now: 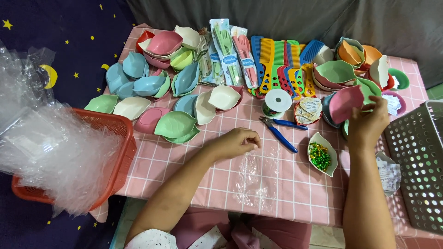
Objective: The person packages individual heart-shaped tags and small bowls into clear plastic bags. They pick up a tag, place it inside a small leaf-shaped bowl, put the set into a clear bag, and tie it closed using a thin wire.
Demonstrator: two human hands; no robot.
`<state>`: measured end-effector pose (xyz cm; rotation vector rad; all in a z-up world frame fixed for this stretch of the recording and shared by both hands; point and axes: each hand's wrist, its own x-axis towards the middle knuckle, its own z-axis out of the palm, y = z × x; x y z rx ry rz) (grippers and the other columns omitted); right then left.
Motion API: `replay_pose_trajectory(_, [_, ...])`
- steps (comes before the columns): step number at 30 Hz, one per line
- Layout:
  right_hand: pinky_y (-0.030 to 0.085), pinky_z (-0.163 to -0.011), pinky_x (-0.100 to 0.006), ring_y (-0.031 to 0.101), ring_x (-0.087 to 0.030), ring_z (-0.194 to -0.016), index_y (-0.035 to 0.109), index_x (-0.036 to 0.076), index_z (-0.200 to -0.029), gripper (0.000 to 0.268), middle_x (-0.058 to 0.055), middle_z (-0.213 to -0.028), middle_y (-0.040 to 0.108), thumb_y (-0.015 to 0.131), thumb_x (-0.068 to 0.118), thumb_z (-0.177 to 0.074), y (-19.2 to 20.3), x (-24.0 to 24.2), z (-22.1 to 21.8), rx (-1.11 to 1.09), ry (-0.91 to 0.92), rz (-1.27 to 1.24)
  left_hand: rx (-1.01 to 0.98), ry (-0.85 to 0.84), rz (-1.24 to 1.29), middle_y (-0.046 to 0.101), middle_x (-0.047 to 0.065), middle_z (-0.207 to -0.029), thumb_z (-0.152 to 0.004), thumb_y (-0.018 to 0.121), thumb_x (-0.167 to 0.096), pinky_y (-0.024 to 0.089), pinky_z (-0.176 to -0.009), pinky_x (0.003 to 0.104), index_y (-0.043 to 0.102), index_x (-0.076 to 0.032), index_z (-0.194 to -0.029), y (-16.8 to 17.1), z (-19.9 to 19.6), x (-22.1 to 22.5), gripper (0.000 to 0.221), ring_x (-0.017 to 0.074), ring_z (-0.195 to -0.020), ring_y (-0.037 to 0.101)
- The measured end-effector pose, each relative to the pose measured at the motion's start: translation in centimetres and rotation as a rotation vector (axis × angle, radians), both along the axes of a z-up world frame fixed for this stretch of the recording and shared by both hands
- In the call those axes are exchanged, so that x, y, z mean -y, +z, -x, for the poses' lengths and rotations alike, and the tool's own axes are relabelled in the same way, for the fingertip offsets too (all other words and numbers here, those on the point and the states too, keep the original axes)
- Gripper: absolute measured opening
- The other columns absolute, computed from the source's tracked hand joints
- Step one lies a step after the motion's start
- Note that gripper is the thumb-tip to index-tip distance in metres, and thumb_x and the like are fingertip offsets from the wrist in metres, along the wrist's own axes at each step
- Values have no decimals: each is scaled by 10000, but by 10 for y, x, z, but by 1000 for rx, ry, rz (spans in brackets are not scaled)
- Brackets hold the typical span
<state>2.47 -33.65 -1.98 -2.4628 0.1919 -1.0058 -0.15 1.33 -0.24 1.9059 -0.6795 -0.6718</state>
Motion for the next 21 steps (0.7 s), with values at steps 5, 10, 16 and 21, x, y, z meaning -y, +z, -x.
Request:
replay_pose_trajectory(5, [464, -576, -305, 547, -198, -639, 396, -8, -1239, 591, -142, -888, 520, 587, -202, -713, 30, -18, 14, 11, 18, -159, -21, -9, 57, 581, 26, -912, -874, 462, -128, 390, -691, 273, 580, -119, -914, 6, 3, 0, 126, 137, -761, 502])
replay_pose_trajectory(10, [435, -566, -197, 475, -98, -689, 485, 103, -1278, 575, -79, -910, 510, 491, -185, -781, 36, -18, 21, 47, 97, -339, -18, -11, 157, 575, 43, -972, -872, 474, -111, 420, -762, 280, 603, -110, -925, 8, 7, 4, 140, 159, -883, 544])
replay_pose_trajectory(16, [449, -552, -254, 462, -131, -641, 545, 31, -1187, 410, -65, -774, 449, 406, -141, -841, 34, -18, 27, 87, 145, -300, 108, -51, 224, 574, 43, -953, -885, 471, -113, 429, -789, 290, 599, -120, -941, -10, 5, 9, 140, 166, -902, 544])
replay_pose_trajectory(21, [395, -552, -245, 440, -143, -658, 551, -53, -1077, 246, -106, -831, 484, 431, -162, -891, 39, -48, 42, 226, 263, -309, 39, -39, 186, 549, 54, -981, -884, 468, -103, 434, -786, 294, 604, -130, -936, -2, 8, 10, 148, 171, -901, 542])
